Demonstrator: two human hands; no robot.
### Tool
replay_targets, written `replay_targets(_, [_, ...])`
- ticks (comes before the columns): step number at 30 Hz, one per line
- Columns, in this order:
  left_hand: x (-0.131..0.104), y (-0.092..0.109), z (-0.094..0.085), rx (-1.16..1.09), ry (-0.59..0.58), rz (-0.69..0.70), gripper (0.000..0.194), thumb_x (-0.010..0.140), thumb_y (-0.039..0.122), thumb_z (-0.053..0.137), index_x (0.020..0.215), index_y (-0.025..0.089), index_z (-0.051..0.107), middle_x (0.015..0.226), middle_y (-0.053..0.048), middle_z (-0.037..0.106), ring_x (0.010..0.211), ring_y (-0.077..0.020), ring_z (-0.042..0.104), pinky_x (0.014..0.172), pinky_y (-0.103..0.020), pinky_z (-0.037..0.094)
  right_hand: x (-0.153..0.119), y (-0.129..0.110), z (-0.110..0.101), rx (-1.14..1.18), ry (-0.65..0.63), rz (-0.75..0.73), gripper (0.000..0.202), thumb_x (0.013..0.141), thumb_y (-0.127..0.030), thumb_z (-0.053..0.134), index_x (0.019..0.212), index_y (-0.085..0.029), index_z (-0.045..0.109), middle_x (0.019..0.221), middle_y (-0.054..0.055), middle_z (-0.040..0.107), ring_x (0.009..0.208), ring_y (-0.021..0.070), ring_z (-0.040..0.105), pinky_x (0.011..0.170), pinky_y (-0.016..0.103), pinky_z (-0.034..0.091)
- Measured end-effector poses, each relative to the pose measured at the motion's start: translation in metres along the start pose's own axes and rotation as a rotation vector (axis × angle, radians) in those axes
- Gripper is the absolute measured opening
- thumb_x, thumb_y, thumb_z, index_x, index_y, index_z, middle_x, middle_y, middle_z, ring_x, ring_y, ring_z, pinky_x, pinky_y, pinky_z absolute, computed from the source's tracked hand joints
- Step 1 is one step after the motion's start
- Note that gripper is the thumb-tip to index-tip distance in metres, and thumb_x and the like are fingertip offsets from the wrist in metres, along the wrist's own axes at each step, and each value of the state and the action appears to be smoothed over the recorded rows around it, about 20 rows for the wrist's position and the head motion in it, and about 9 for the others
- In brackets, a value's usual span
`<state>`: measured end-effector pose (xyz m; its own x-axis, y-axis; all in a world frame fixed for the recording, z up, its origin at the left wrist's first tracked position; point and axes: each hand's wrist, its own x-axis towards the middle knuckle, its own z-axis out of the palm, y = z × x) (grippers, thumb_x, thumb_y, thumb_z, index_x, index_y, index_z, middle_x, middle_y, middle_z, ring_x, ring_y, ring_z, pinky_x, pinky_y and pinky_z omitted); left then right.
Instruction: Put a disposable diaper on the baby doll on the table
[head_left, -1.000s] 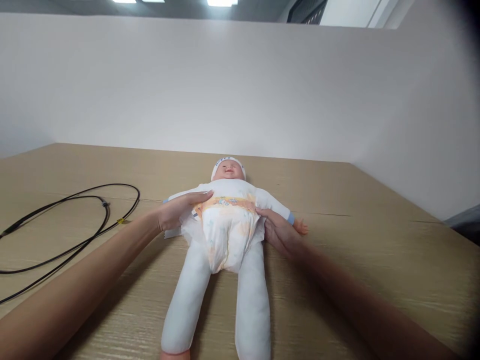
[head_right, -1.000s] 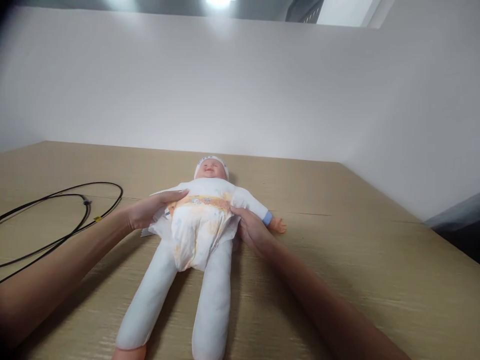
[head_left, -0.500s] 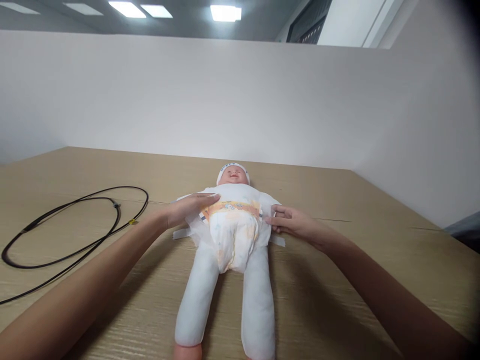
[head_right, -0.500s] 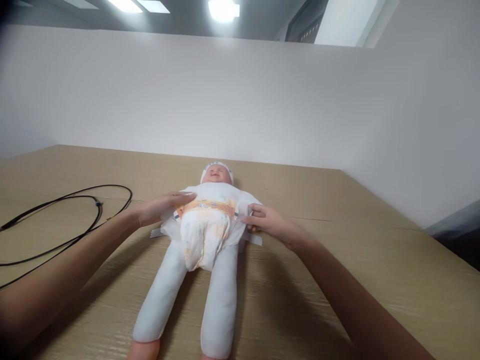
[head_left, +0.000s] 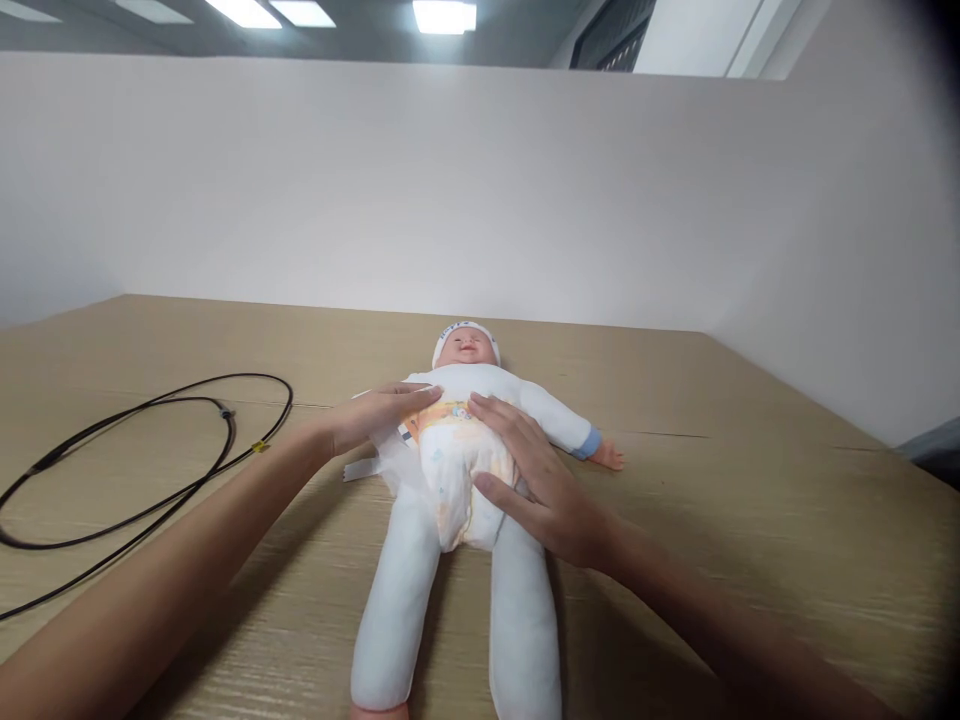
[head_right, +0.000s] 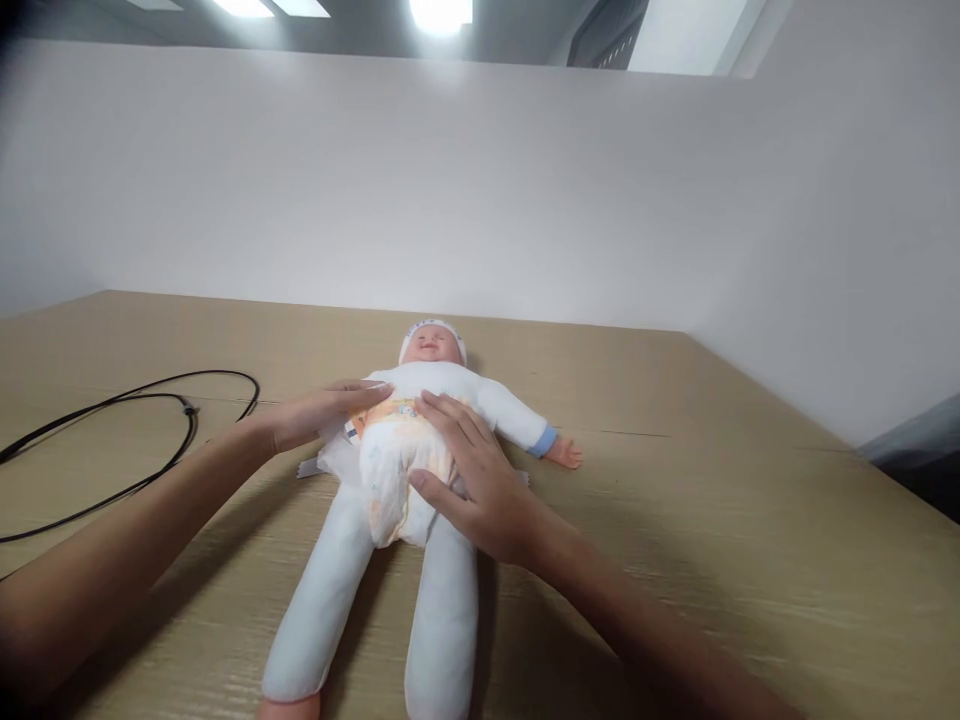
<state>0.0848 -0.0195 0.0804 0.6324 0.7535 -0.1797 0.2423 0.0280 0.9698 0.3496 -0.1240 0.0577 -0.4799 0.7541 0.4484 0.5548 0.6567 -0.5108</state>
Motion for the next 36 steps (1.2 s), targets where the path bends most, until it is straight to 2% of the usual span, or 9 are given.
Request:
replay_targets(3, [-0.001,0.007,0.000,0.223,0.042,0.136,0.056,0.101,0.073,0.059,0.082,0.021,0.064,0.083,0.000,0.065,0.073,-0.0158,0.057,0.063,-0.027,0.042,-0.004,0.011,0.004,0.014,-0.016,-0.001,0.068,0.112,-0.046,0.058,0.173,-0.033,0.032,0.181,0.006,0.035,0.170,0.0326,0.027,0.139,0.060,0.026])
replay_targets(6, [0.000,0.009,-0.002,0.487,0.211,0.244,0.057,0.103,0.067,0.057,0.070,0.022,0.047,0.067,0.005,0.041,0.062,-0.0125,0.036,0.057,-0.029,0.028,-0.004,0.016,0.005,0.008,0.010,-0.030,0.067,0.112,-0.044,0.058,0.173,-0.032,0.032,0.180,0.007,0.037,0.169,0.0329,0.028,0.140,0.061,0.023])
replay_targets(8, [0.003,0.006,-0.004,0.626,0.305,0.275,0.056,0.103,0.064,0.058,0.069,0.022,0.044,0.065,0.006,0.038,0.061,-0.0126,0.033,0.058,-0.030,0.024,-0.004,0.016,0.006,0.000,0.021,-0.044,0.066,0.112,-0.042,0.057,0.173,-0.033,0.033,0.180,0.006,0.038,0.169,0.0323,0.029,0.140,0.061,0.023])
replay_targets(14, [0.016,-0.012,-0.011,0.930,0.437,0.403,0.053,0.105,0.058,0.057,0.067,0.023,0.044,0.058,0.005,0.046,0.059,-0.0150,0.040,0.066,-0.032,0.032,-0.005,0.016,0.007,-0.021,0.026,-0.050,0.066,0.112,-0.041,0.057,0.173,-0.033,0.033,0.180,0.006,0.036,0.170,0.0322,0.027,0.140,0.060,0.024])
replay_targets(18, [0.020,-0.022,-0.012,1.114,0.531,0.478,0.041,0.111,0.051,0.052,0.081,0.024,0.057,0.066,0.001,0.060,0.064,-0.0200,0.051,0.080,-0.037,0.041,-0.005,0.016,0.008,-0.034,0.036,-0.033,0.065,0.112,-0.041,0.056,0.172,-0.035,0.034,0.181,0.004,0.035,0.169,0.0319,0.028,0.140,0.058,0.025])
replay_targets(24, [0.002,0.004,0.008,0.967,0.693,0.613,0.028,0.116,0.040,0.042,0.104,0.024,0.061,0.101,-0.006,0.074,0.095,-0.0254,0.063,0.084,-0.038,0.046,-0.006,0.015,0.007,-0.055,0.033,-0.028,0.066,0.112,-0.042,0.055,0.173,-0.034,0.032,0.180,0.004,0.038,0.169,0.0312,0.029,0.140,0.058,0.025])
replay_targets(26, [-0.007,0.019,0.025,0.861,0.658,0.701,0.022,0.115,0.037,0.047,0.103,0.024,0.061,0.101,-0.004,0.072,0.097,-0.0235,0.063,0.085,-0.037,0.048,-0.006,0.015,0.007,-0.058,0.031,-0.023,0.066,0.112,-0.042,0.055,0.173,-0.035,0.031,0.180,0.004,0.037,0.169,0.0319,0.028,0.140,0.059,0.026])
replay_targets(31, [-0.014,0.033,0.062,0.775,0.208,0.726,0.010,0.109,0.035,0.062,0.111,0.025,0.063,0.108,-0.003,0.072,0.105,-0.0234,0.061,0.096,-0.039,0.050,-0.009,0.014,0.014,-0.067,0.073,0.028,0.070,0.111,-0.045,0.058,0.174,-0.034,0.029,0.182,0.007,0.033,0.169,0.0340,0.028,0.138,0.061,0.030])
replay_targets(36, [-0.009,0.022,0.067,0.745,0.199,0.572,0.027,0.104,0.039,0.069,0.129,0.031,0.068,0.104,-0.002,0.073,0.108,-0.0275,0.056,0.102,-0.045,0.049,-0.032,0.017,0.003,-0.206,0.255,0.090,0.052,0.108,-0.043,0.062,0.157,-0.029,0.052,0.172,0.011,0.047,0.159,0.0359,0.045,0.131,0.058,0.037])
